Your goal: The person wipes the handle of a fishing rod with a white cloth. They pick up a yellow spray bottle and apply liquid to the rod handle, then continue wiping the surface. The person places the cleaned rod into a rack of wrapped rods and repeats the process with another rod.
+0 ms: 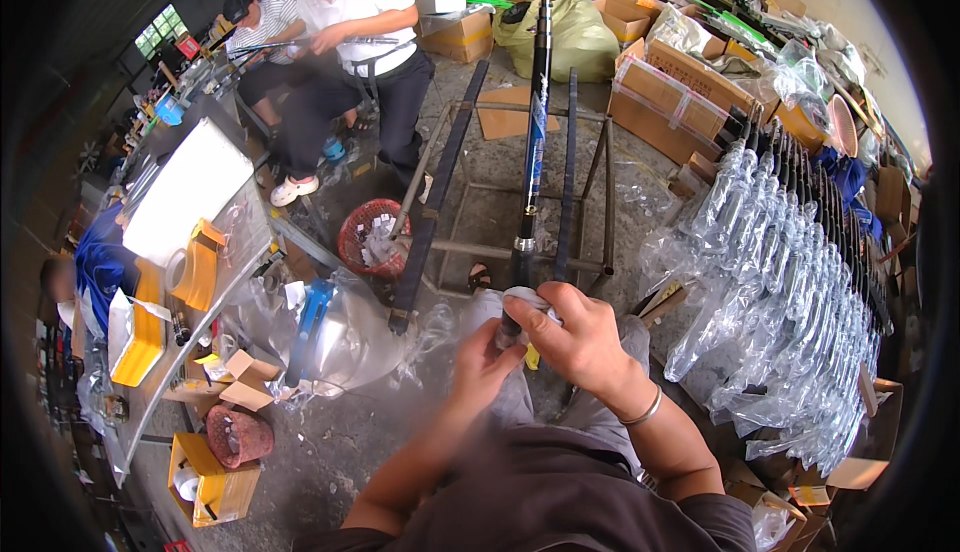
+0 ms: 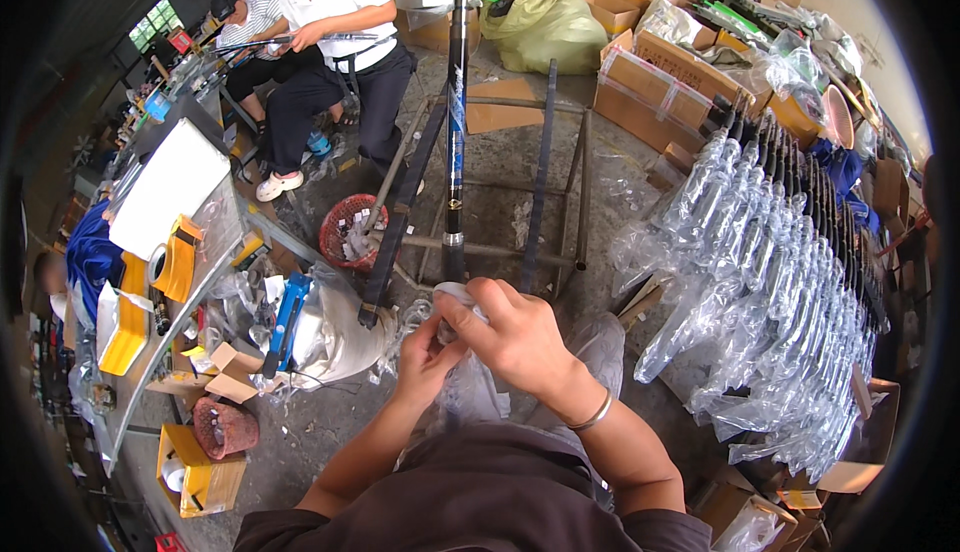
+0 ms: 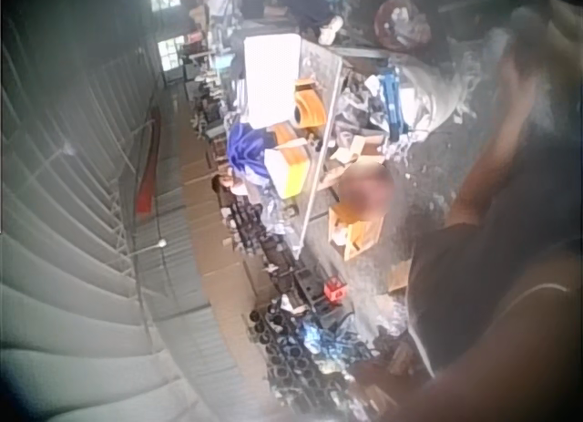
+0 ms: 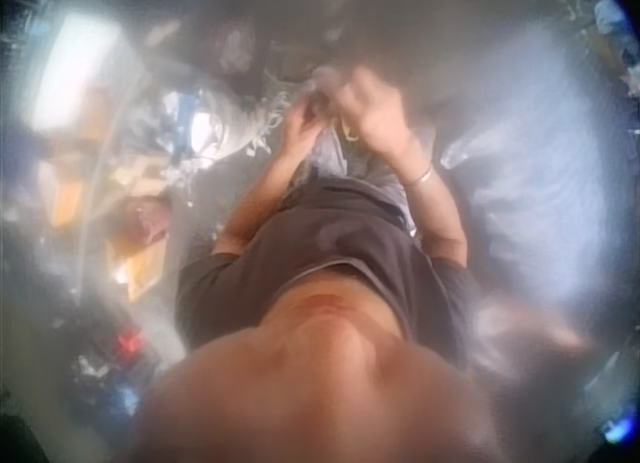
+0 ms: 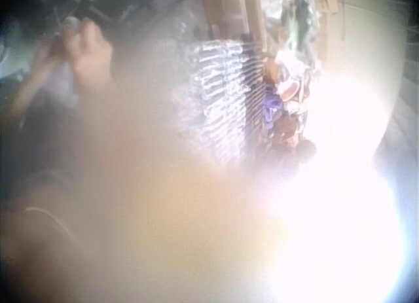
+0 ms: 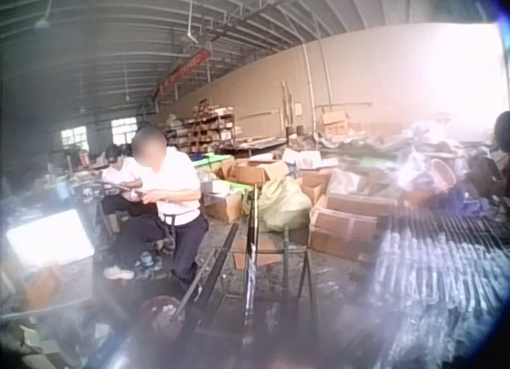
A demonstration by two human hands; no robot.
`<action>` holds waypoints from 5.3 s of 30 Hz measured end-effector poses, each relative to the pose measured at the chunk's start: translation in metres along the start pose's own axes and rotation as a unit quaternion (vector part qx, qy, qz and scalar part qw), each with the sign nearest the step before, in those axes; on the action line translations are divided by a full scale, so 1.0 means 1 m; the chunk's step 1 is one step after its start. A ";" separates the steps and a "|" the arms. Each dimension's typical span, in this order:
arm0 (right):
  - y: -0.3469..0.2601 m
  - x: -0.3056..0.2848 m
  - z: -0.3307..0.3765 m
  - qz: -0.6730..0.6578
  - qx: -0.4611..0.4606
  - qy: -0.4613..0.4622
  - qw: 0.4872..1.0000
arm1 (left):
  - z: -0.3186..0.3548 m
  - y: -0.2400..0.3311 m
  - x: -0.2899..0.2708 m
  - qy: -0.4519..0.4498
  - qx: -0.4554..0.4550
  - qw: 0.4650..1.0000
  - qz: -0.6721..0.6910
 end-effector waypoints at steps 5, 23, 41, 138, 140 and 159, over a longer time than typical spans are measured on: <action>0.000 0.000 0.000 0.002 0.008 -0.025 1.000 | 0.010 -0.018 -0.006 -0.023 -0.013 0.999 0.019; 0.030 -0.047 -0.019 0.109 -0.002 0.091 0.990 | -0.036 0.069 0.011 -0.007 0.049 0.954 -0.296; 0.040 -0.053 -0.007 0.082 0.099 0.082 0.988 | -0.021 0.081 0.015 0.067 0.087 0.882 -0.459; 0.006 -0.038 -0.008 0.111 -0.048 0.014 0.993 | -0.010 0.091 0.005 0.006 0.089 0.941 -0.325; 0.014 -0.046 -0.011 0.127 -0.023 0.035 0.991 | -0.010 0.091 0.006 -0.001 0.093 0.941 -0.324; 0.047 -0.056 -0.013 0.106 0.062 0.118 0.985 | -0.004 0.074 -0.001 -0.092 0.010 0.984 -0.151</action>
Point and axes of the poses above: each hand's wrist, its own z-axis away from the middle knuckle, its own x-axis out of the palm, y = z × x, the point moved 2 cm from there along -z, towards the middle knuckle, and after that the axes turned 14 degrees about -y, right-handed, at the moved point
